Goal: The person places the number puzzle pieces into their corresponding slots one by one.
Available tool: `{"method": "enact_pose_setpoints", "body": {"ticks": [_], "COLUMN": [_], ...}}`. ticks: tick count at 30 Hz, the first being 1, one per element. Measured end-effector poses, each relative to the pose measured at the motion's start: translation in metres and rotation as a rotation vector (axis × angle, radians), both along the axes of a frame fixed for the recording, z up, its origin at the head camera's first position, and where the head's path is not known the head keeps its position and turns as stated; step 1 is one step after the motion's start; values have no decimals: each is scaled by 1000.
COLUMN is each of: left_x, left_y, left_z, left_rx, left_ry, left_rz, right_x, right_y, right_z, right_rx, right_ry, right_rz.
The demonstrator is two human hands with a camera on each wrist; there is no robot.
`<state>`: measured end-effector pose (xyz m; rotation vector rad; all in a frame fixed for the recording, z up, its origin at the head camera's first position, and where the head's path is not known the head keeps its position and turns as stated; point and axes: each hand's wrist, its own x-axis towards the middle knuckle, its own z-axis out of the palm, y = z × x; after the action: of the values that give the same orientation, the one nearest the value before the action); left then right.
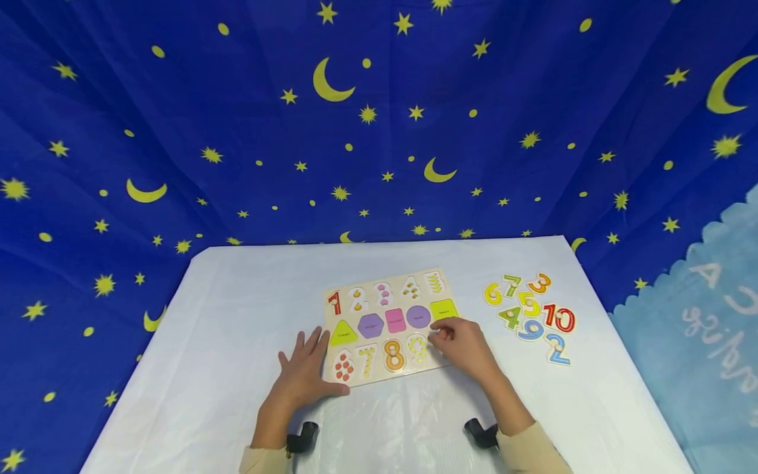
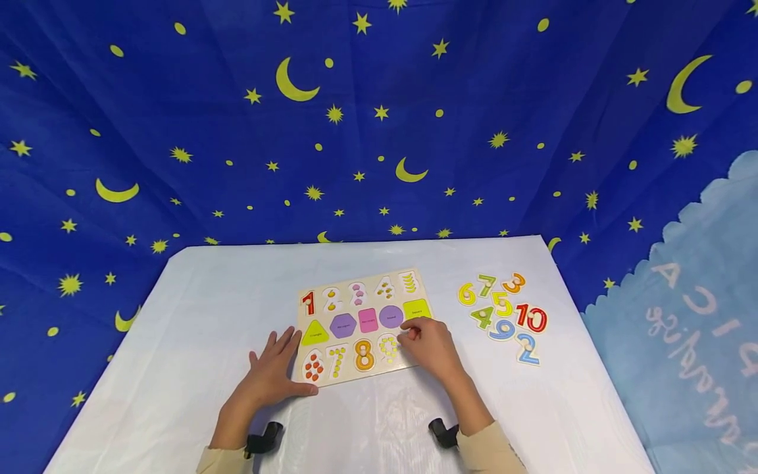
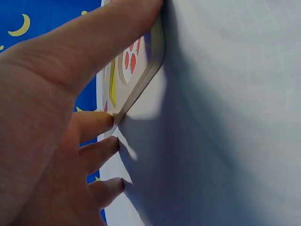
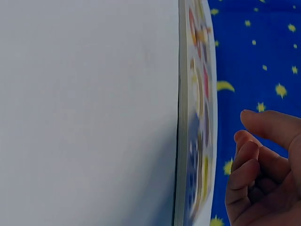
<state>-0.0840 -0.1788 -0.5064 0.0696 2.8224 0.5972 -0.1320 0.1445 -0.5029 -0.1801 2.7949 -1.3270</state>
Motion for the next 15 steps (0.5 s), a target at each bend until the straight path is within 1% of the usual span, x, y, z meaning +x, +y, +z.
{"method": "enact_pose_setpoints", "body": {"ticks": [5,10,15], "left_x": [-1,-1,-1], "left_y": [0,0,0], "left_z": [0,-1,-1], "left_rx": [4,2,3], "left_ry": [0,-1,-1], "left_rz": [6,3,0], "right_x": [-4,-4,-5], "right_y": [20,33,42], "right_z": [-1,-2,-3], "right_rx": [25,39,46], "right_ry": [-8,-37,-19], "right_rz": [-23,-36,-63]}}
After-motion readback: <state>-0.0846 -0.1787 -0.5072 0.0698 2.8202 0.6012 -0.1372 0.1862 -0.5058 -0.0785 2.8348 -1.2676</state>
